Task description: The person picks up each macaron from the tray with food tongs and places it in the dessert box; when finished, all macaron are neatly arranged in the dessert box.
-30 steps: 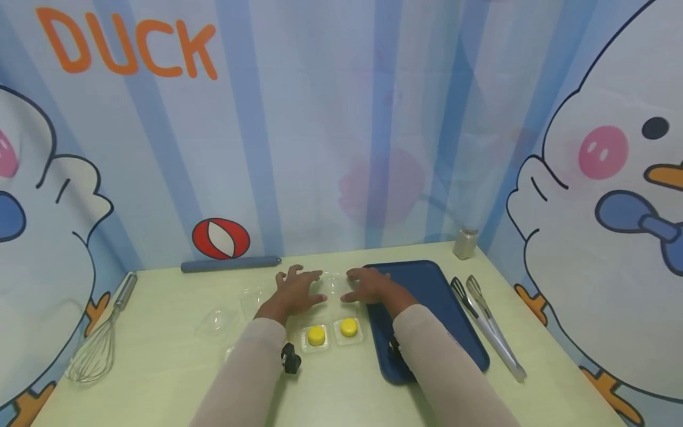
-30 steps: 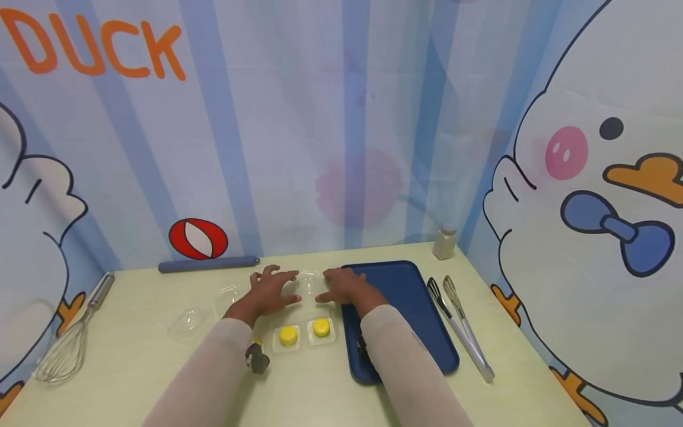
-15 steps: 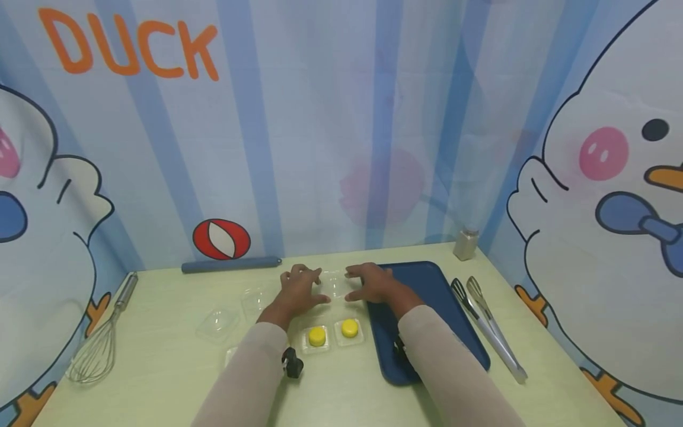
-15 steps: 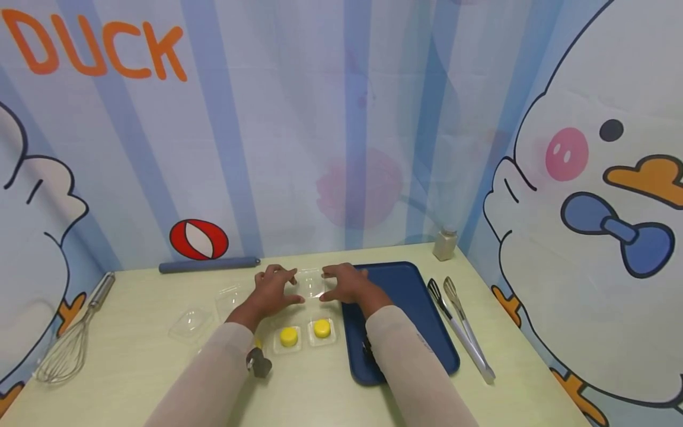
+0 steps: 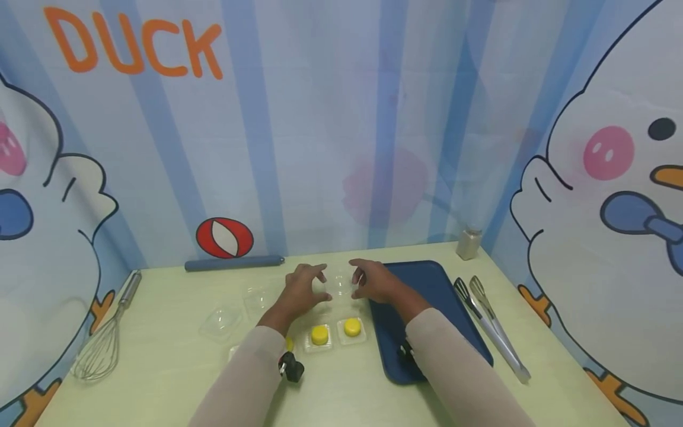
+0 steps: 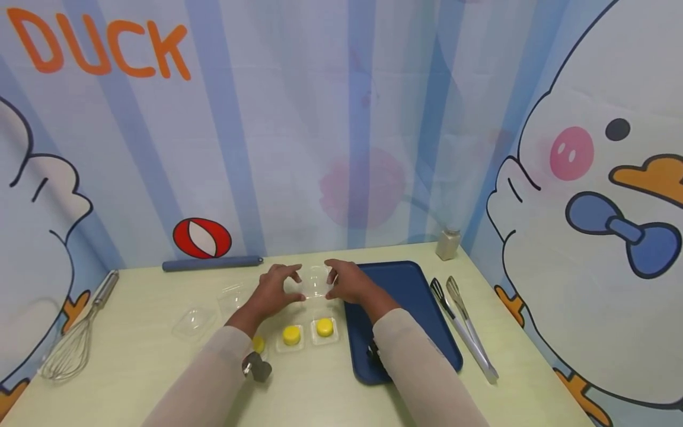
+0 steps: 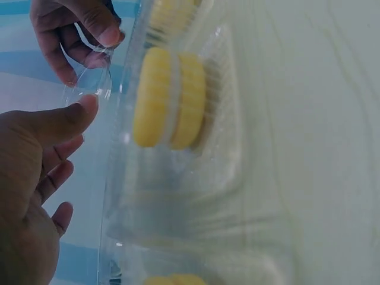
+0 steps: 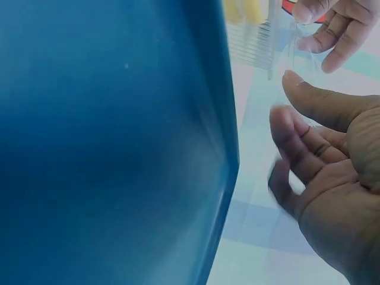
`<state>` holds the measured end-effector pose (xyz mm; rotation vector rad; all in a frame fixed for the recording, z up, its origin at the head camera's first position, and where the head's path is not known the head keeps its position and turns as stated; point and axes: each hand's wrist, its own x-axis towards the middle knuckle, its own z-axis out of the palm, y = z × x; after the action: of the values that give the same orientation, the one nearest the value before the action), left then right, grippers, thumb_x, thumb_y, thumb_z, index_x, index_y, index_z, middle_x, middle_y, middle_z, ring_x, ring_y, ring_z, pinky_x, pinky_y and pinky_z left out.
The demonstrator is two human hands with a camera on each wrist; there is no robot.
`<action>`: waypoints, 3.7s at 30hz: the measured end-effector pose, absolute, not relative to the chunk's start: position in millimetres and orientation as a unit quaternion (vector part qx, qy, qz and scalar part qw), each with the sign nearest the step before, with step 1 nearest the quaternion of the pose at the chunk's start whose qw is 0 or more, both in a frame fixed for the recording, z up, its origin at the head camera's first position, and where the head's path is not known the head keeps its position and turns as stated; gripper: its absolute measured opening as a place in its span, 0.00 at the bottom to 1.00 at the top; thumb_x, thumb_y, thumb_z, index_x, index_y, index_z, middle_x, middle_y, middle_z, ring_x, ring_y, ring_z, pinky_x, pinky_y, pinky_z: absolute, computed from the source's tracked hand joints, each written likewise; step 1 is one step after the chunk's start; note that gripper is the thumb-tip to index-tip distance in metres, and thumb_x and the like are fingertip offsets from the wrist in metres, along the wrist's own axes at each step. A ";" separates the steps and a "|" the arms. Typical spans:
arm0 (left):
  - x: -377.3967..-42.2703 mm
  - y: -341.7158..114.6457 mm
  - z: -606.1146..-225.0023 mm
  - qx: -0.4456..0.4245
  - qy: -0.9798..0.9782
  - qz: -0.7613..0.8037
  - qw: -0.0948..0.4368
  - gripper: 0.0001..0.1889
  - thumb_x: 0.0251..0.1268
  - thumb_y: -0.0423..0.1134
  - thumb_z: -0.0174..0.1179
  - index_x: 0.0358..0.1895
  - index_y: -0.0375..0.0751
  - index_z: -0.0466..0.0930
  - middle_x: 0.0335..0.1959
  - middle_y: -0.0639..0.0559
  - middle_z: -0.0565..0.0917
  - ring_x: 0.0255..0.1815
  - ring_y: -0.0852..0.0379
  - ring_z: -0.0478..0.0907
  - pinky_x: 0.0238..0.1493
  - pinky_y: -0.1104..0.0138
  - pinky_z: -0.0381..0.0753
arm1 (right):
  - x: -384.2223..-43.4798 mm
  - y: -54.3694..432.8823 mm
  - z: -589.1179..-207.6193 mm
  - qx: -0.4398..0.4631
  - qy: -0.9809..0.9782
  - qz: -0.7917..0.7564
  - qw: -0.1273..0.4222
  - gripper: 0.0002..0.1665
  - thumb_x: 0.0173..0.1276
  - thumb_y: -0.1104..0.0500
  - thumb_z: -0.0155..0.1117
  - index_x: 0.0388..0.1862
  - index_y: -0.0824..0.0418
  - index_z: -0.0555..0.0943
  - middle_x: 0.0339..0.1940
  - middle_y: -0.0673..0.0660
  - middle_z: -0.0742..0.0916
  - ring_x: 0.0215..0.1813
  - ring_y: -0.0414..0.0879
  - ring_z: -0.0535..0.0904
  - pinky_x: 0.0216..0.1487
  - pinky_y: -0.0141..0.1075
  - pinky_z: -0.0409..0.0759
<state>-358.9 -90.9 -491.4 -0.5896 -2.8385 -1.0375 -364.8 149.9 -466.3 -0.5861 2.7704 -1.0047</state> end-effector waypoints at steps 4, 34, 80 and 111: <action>-355.5 -88.1 -486.4 -0.195 -0.915 -0.351 0.033 0.41 0.62 0.37 0.81 0.79 0.40 0.74 0.54 0.51 0.88 0.76 0.41 0.76 0.81 0.36 0.65 | -362.1 152.4 -465.2 -0.193 0.915 -0.349 0.068 0.54 0.65 0.67 0.82 0.86 0.61 0.66 0.48 0.60 0.88 0.42 0.44 0.84 0.45 0.41 0.86; -336.0 -85.5 -481.5 -0.243 -0.877 -0.412 0.036 0.17 0.72 0.28 0.70 0.60 0.45 0.81 0.47 0.46 0.93 0.50 0.48 0.94 0.58 0.53 0.92 | -336.1 164.2 -460.1 -0.278 0.900 -0.334 0.039 0.34 0.73 0.70 0.71 0.77 0.66 0.77 0.51 0.62 0.88 0.47 0.46 0.86 0.49 0.41 0.86; -297.8 -87.6 -481.1 -0.314 -0.886 -0.341 -0.020 0.35 0.69 0.54 0.75 0.76 0.45 0.78 0.73 0.44 0.82 0.76 0.41 0.76 0.77 0.38 0.75 | -303.8 184.4 -458.8 -0.276 0.877 -0.380 0.104 0.40 0.65 0.56 0.84 0.74 0.57 0.80 0.66 0.62 0.83 0.65 0.64 0.79 0.49 0.43 0.83; -286.6 -84.0 -503.0 -0.299 -0.899 -0.319 -0.005 0.35 0.63 0.53 0.80 0.72 0.48 0.81 0.67 0.49 0.85 0.74 0.43 0.72 0.75 0.32 0.65 | -285.5 182.3 -474.1 -0.293 0.896 -0.328 0.062 0.41 0.61 0.56 0.87 0.72 0.64 0.82 0.73 0.64 0.84 0.73 0.66 0.79 0.70 0.66 0.80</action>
<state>-286.6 -84.0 -503.0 -0.9426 -2.8338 -1.0040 -285.5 182.3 -474.1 -0.8853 2.7083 -0.9927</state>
